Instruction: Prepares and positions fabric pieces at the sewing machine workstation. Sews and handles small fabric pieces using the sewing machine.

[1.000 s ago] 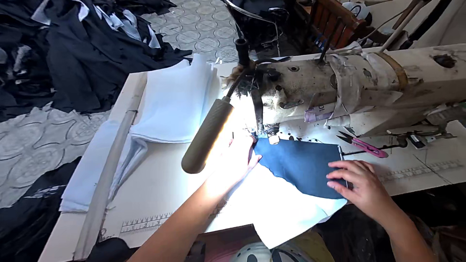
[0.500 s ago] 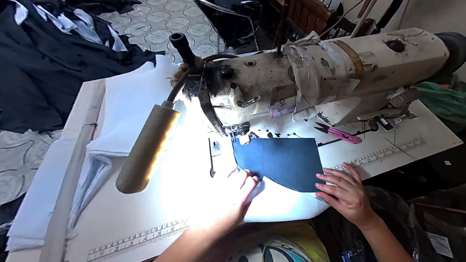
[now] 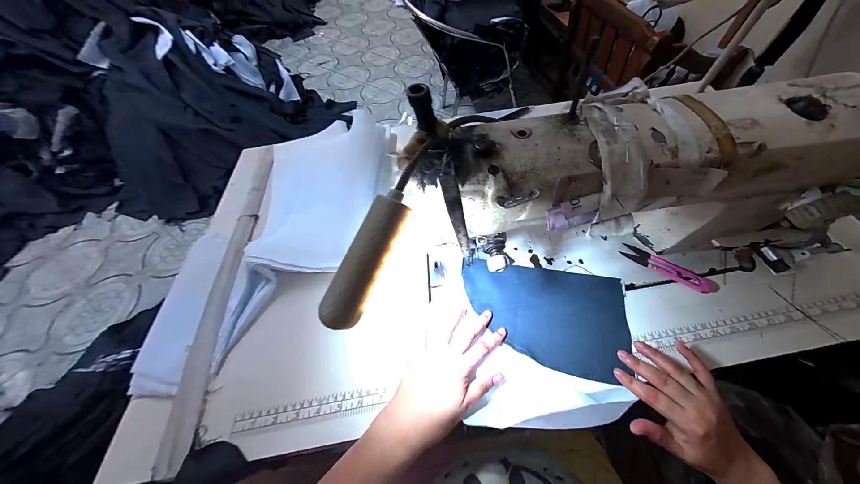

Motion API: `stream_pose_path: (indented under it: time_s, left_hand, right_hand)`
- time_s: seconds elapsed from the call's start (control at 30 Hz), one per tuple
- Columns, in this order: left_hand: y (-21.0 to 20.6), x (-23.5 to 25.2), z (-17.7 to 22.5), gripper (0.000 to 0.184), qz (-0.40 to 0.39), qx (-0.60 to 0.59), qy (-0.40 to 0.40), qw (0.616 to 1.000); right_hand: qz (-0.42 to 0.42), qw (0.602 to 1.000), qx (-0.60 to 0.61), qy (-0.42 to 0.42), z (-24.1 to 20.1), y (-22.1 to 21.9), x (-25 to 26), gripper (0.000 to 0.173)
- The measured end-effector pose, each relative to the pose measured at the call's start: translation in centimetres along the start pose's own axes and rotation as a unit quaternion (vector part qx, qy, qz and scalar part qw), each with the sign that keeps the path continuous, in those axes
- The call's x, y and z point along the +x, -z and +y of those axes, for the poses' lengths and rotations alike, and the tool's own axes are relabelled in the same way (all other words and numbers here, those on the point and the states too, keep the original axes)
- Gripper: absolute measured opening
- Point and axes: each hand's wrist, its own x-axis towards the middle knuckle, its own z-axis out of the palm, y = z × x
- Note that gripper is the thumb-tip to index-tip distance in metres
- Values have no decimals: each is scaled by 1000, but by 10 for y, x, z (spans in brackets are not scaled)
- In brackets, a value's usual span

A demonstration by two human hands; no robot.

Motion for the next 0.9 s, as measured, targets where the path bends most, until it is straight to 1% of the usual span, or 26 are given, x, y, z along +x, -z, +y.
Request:
stream_pose_path:
  time_s: [0.07,0.13,0.2,0.3,0.37,0.4,0.43,0.47,0.5,0.53,0.57,0.6,0.67,0.73,0.77,0.83,0.87,0.9]
  left_hand:
    - [5,3,-7,54,-19,-16,1,1000]
    - [12,9,-18,44,-35,-18,-16,999]
    - [20,19,-32,45,-54,-14,-28,998]
    - [46,38,-45,43,-138,-39,-10,990]
    - [57,44,-36,39,-162,-61,0,985]
    - [57,43,-28,39,-165,-79,-17,983]
    - [55,40,-17,45,-176,-98,-33,979]
    - [54,37,-3,53,-193,-114,-31,974]
    - [52,33,10,57,-211,-100,-26,972]
    - [51,29,22,56,-233,-78,-11,969]
    - [48,23,30,52,-230,-51,1,972]
    - [41,16,35,47,-193,-22,7,981]
    - [25,4,34,38,-83,37,0,996]
    - [18,0,28,34,-28,62,13,998]
    - [17,0,24,33,-20,66,24,997]
    - [22,4,14,32,-38,41,55,997]
    - [23,7,8,31,-38,32,62,997]
    - [23,10,-1,30,-19,29,55,998]
  right_hand:
    - [0,1000,-2,6,-2,-2,3,60]
    - [-2,1000,5,5,-6,-5,8,57]
    - [-13,1000,19,0,-12,-9,16,56]
    - [-30,999,41,14,-29,-16,33,56]
    - [-36,997,55,31,-42,-24,46,55]
    - [-39,997,57,36,-49,-29,53,54]
    - [-42,997,57,39,-55,-33,58,52]
    - [-42,997,57,42,-60,-37,65,49]
    - [-41,997,53,42,-64,-41,71,44]
    - [-40,997,50,41,-68,-45,77,39]
    - [-41,997,46,40,-71,-48,83,35]
    - [-45,997,44,39,-74,-51,90,32]
    - [-56,997,50,34,-77,-55,103,30]
    - [-70,995,57,29,-78,-57,115,28]
    - [-79,995,63,26,-77,-58,121,28]
    - [-92,992,78,20,-75,-61,133,27]
    - [-102,991,87,16,-74,-62,139,26]
    - [-113,989,97,14,-73,-63,145,26]
